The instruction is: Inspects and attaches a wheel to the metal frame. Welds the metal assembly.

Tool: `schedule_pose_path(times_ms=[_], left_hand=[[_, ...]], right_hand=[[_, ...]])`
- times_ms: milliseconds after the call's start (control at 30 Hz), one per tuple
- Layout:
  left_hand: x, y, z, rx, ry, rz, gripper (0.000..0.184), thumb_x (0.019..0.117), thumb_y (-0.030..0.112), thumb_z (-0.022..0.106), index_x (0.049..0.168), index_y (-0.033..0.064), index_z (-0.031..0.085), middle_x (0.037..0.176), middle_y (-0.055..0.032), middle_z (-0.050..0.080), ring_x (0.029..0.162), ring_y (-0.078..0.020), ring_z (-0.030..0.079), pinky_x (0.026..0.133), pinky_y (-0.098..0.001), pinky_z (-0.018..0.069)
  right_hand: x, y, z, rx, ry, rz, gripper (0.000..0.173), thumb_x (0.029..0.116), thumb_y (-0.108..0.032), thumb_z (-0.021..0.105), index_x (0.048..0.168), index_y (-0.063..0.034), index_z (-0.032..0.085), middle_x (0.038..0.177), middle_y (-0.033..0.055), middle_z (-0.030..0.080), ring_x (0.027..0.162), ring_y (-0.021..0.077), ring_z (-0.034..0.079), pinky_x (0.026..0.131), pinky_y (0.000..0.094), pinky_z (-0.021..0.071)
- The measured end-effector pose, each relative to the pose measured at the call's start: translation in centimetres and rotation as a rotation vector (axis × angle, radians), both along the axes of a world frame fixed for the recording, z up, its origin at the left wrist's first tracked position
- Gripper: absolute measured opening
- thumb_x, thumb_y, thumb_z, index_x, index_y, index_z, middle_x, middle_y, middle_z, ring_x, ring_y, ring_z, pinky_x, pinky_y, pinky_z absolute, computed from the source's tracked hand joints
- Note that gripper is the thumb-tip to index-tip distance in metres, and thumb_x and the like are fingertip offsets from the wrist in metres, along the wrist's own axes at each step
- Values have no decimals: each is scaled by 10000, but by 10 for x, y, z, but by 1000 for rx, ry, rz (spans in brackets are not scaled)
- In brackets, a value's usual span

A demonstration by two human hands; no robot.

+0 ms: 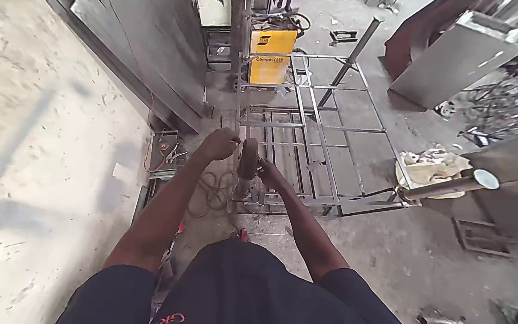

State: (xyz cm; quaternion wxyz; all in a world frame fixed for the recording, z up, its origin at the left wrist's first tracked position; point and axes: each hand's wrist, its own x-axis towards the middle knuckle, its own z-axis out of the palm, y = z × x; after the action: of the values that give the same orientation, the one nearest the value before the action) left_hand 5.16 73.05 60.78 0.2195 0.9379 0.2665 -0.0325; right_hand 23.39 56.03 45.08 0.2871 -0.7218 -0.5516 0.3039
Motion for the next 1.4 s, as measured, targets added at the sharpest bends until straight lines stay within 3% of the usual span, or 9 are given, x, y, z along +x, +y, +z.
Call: schedule_pose_path(times_ms=[167, 333, 433, 500, 567, 733, 867, 1167, 1400], left_hand=[[-13, -5, -13, -96, -234, 10, 298, 1038, 268, 584, 1251, 96, 702, 1263, -129, 678, 1151, -284, 661, 1031, -517, 515], [-19, -19, -32, -335, -242, 97, 551, 983, 272, 684, 1471, 87, 508, 1419, -158, 590, 1212, -287, 641, 1036, -496, 521], [-26, -27, -56, -436, -314, 196, 608, 976, 313, 699, 1493, 77, 484, 1430, -143, 588, 1166, -248, 671, 995, -455, 561], [-30, -34, -63, -462, -344, 220, 613, 965, 304, 713, 1485, 65, 492, 1411, -150, 602, 1169, -243, 670, 1008, -445, 554], [-32, -40, -64, -490, -356, 227, 581, 970, 280, 710, 1465, 48, 513, 1388, -152, 618, 1178, -241, 668, 1028, -446, 544], [-32, -45, -72, -506, -406, 281, 339, 1074, 199, 531, 1375, 67, 612, 1304, -106, 687, 1166, -199, 676, 1069, -442, 507], [-30, -45, -94, -522, -451, 350, 333, 1072, 213, 536, 1360, 73, 627, 1250, -102, 706, 1095, -192, 702, 1026, -433, 545], [-24, -44, -107, -440, -477, 410, 263, 1051, 209, 576, 1260, 94, 688, 1118, -87, 742, 994, -182, 725, 969, -433, 574], [-21, -46, -108, -401, -485, 437, 241, 1040, 220, 597, 1215, 90, 699, 1072, -79, 745, 952, -184, 722, 935, -441, 580]], right_hand=[[1, 5, -2, -24, -72, 19, 347, 955, -125, 684, 1280, -63, 579, 1270, 196, 589, 1011, 338, 667, 851, 549, 576], [2, 7, 4, -56, -74, 36, 389, 949, -128, 692, 1310, -49, 572, 1336, 219, 562, 1051, 361, 659, 880, 558, 567], [1, 4, 10, -39, -81, -2, 359, 951, -143, 697, 1289, -76, 598, 1333, 194, 573, 1011, 334, 675, 862, 549, 577], [-5, 1, 17, -3, -63, -44, 351, 956, -110, 663, 1299, -87, 597, 1303, 172, 603, 977, 314, 683, 847, 540, 581], [-10, -1, 27, 37, -30, -75, 453, 979, -83, 617, 1425, -102, 538, 1294, 161, 644, 1009, 310, 690, 888, 545, 571], [-15, -4, 39, -17, -32, -90, 545, 1006, -98, 591, 1516, -180, 420, 987, 117, 748, 860, 307, 723, 790, 553, 578], [-10, -5, 36, 43, -41, -45, 616, 1009, -86, 587, 1566, -206, 352, 1072, 112, 748, 879, 320, 732, 805, 571, 585], [-9, -4, 41, 37, 11, -47, 590, 1015, -100, 599, 1549, -224, 381, 1218, 87, 710, 869, 263, 729, 806, 513, 602], [-6, -3, 32, 39, 14, -46, 601, 998, -93, 622, 1538, -223, 393, 1074, 96, 742, 836, 271, 725, 796, 528, 594]])
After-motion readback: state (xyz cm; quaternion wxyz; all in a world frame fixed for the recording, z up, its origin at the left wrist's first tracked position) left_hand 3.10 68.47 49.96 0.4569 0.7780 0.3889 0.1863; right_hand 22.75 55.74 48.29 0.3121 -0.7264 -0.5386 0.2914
